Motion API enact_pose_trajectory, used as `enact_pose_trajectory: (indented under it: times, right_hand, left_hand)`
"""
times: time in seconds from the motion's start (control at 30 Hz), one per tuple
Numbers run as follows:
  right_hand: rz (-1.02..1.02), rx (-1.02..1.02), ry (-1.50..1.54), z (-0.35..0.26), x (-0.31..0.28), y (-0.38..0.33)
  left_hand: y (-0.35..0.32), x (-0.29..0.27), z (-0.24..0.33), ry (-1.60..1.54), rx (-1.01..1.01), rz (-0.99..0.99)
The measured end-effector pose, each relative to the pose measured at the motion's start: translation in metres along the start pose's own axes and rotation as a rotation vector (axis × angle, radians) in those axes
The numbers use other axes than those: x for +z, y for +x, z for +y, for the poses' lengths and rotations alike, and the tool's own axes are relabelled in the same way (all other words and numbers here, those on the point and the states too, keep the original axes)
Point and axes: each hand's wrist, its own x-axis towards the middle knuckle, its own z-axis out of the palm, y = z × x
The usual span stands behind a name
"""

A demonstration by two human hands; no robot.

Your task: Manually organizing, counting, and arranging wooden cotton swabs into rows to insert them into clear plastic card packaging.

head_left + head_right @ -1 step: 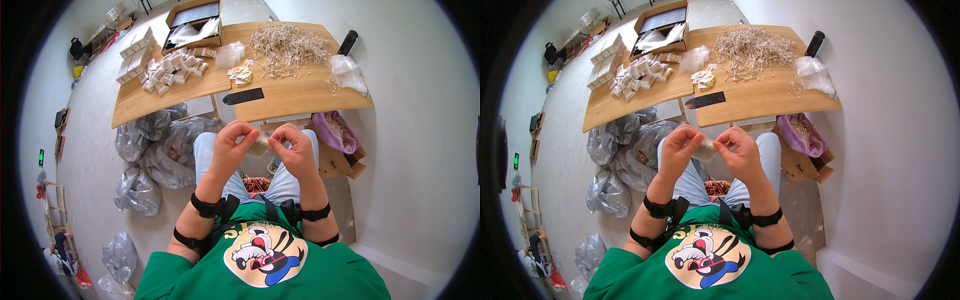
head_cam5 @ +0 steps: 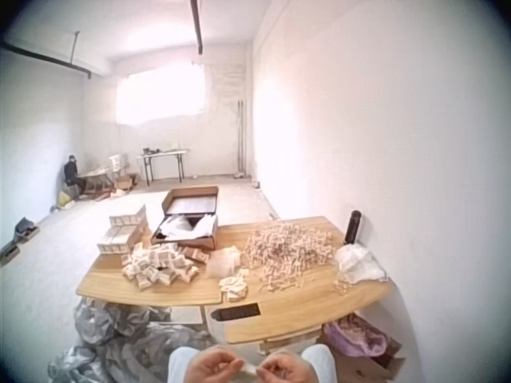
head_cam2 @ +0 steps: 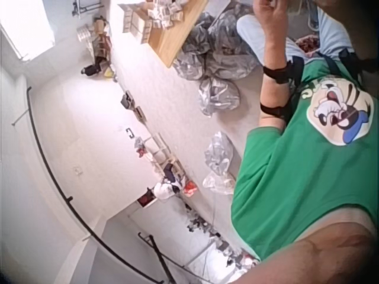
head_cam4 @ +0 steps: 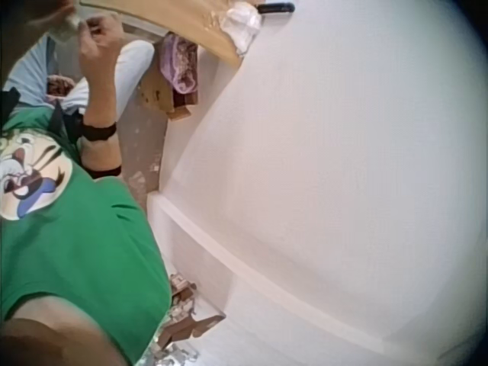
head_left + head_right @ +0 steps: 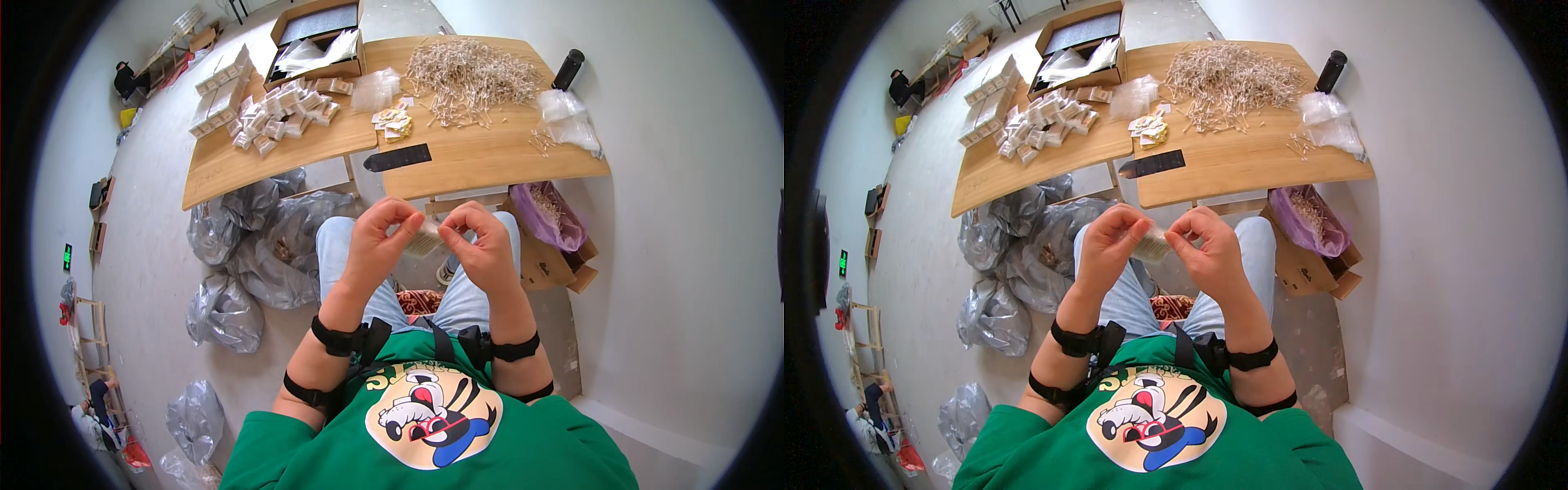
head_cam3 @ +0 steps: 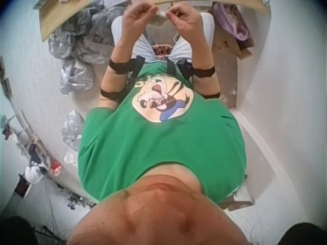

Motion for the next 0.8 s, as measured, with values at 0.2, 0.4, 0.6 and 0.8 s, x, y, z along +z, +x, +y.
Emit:
enact_pose_trajectory:
  times: [0.2, 0.4, 0.6, 0.8]
  right_hand:
    - [0.011, -0.005, 0.007, -0.005, 0.004, 0.002]
    - [0.013, -0.026, -0.062, -0.006, 0.006, 0.003]
    - [0.046, -0.043, -0.090, -0.008, 0.010, 0.002]
    - [0.072, -0.071, -0.154, -0.007, 0.013, 0.002]
  left_hand:
    - [0.003, 0.003, 0.008, 0.020, 0.049, 0.018]
    - [0.002, 0.009, 0.010, 0.096, 0.089, 0.031]
    - [0.004, 0.008, 0.013, 0.116, 0.103, 0.025]
    - [0.006, 0.011, 0.017, 0.186, 0.150, 0.029]
